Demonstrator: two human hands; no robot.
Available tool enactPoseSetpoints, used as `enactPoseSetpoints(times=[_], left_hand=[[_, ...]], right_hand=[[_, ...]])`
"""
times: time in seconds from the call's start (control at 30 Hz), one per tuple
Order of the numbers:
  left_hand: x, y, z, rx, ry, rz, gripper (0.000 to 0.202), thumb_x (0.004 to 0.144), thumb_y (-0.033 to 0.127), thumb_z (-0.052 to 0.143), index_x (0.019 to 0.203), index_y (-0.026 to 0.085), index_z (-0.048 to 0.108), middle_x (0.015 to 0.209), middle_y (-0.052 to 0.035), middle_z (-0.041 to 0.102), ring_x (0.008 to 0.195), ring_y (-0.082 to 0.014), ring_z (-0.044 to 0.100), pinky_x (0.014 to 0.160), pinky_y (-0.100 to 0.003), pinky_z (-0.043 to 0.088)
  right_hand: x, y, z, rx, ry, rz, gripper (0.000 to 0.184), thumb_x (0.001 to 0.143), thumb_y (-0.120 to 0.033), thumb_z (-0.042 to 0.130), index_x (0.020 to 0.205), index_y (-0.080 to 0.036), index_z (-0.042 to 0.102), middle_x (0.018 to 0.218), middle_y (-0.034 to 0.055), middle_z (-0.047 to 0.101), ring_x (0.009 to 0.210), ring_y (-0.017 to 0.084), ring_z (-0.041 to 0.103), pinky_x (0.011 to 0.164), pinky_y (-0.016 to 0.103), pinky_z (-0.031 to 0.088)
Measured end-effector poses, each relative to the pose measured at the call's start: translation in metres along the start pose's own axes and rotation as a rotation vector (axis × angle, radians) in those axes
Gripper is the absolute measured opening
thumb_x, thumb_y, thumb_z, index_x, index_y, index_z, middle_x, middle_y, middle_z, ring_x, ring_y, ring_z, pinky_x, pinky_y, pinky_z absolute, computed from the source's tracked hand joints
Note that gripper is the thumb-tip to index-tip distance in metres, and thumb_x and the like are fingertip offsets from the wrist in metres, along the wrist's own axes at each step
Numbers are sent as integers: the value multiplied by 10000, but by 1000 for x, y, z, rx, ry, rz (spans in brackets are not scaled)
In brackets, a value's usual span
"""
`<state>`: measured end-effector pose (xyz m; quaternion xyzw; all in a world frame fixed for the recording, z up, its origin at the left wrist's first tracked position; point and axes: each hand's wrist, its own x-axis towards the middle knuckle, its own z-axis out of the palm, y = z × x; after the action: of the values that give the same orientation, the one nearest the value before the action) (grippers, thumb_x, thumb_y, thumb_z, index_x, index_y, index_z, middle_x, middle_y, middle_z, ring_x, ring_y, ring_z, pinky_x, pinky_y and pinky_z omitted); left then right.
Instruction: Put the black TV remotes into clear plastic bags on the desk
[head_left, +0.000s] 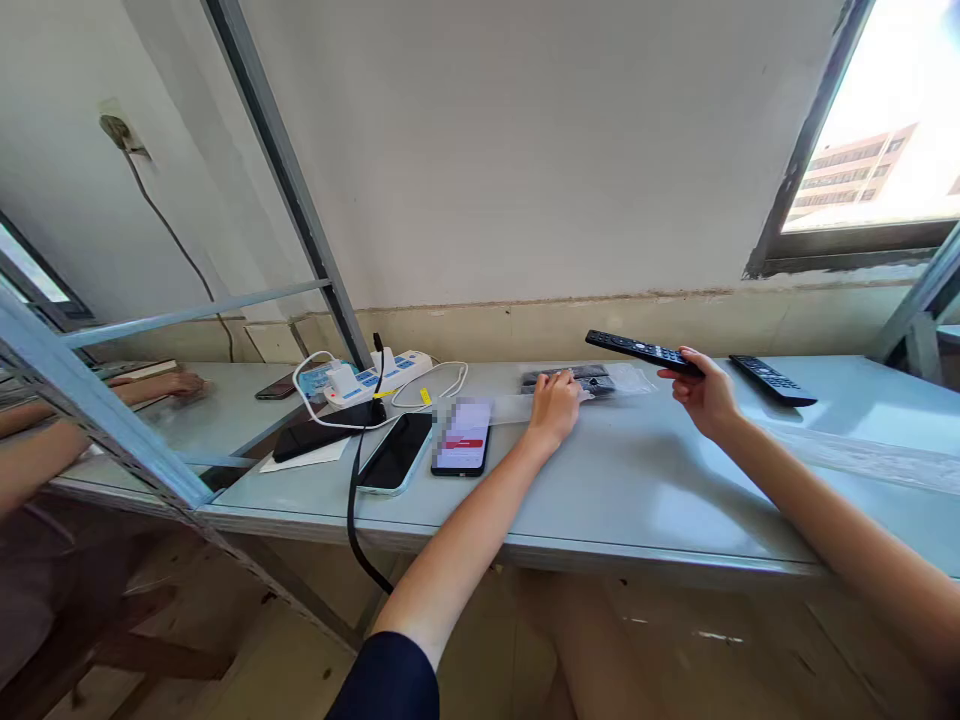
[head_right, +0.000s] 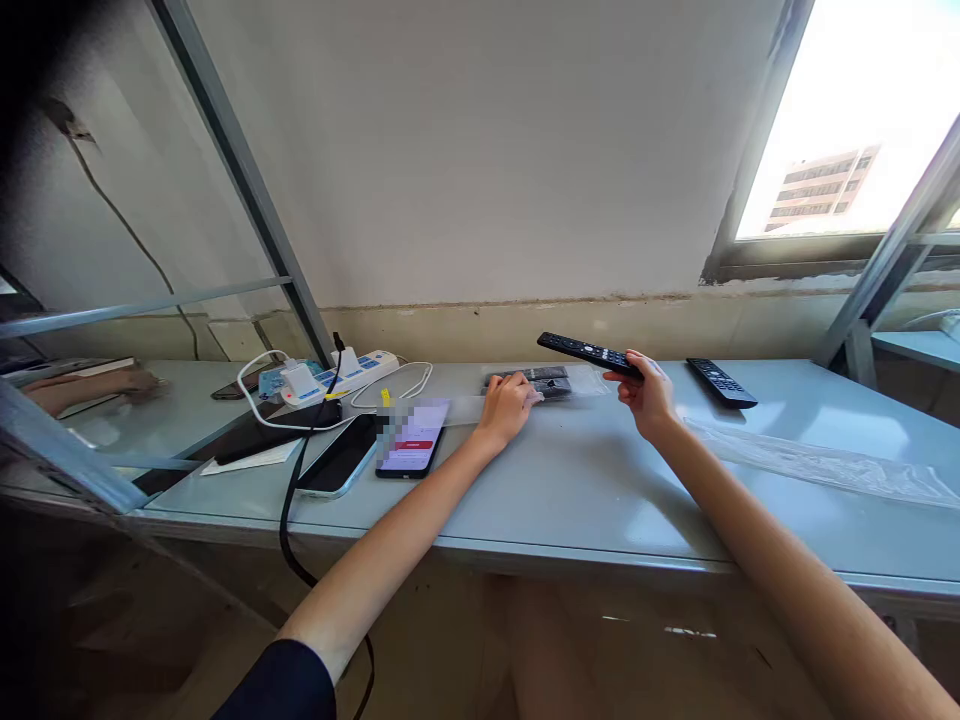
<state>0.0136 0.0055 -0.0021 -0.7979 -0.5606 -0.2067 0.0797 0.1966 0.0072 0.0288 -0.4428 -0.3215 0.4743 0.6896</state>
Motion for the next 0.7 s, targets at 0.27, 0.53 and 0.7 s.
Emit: enactPoseSetpoints(times=[0.27,0.53,0.7], left_hand=[[1,0,-2,-16,39,54,213,910,88,463,1016,189,618,1082,-38,636,937,-147,597,902,-303,344],[1,1,1,-58,185,166,185,890,82,499,1013,210,549,1030,-13,658,954,-144,597,874,-285,337],[1,-1,5,-62,205,154,182,885,106,506,1025,219,529,1007,-13,671,965,-165,595,842,-300,332]], right_hand=[[5,-7,-9,116,-40,87,126,771,-210,458,677,-224,540,336,-49,435,251,57,230,264,161,174],[5,-14,-14,113,-71,62,260,792,-248,360,630,-214,561,295,-46,335,246,72,174,249,182,136],[9,-10,-17,46,-127,17,234,783,-336,440,621,-214,557,302,-55,341,258,68,175,265,195,146]])
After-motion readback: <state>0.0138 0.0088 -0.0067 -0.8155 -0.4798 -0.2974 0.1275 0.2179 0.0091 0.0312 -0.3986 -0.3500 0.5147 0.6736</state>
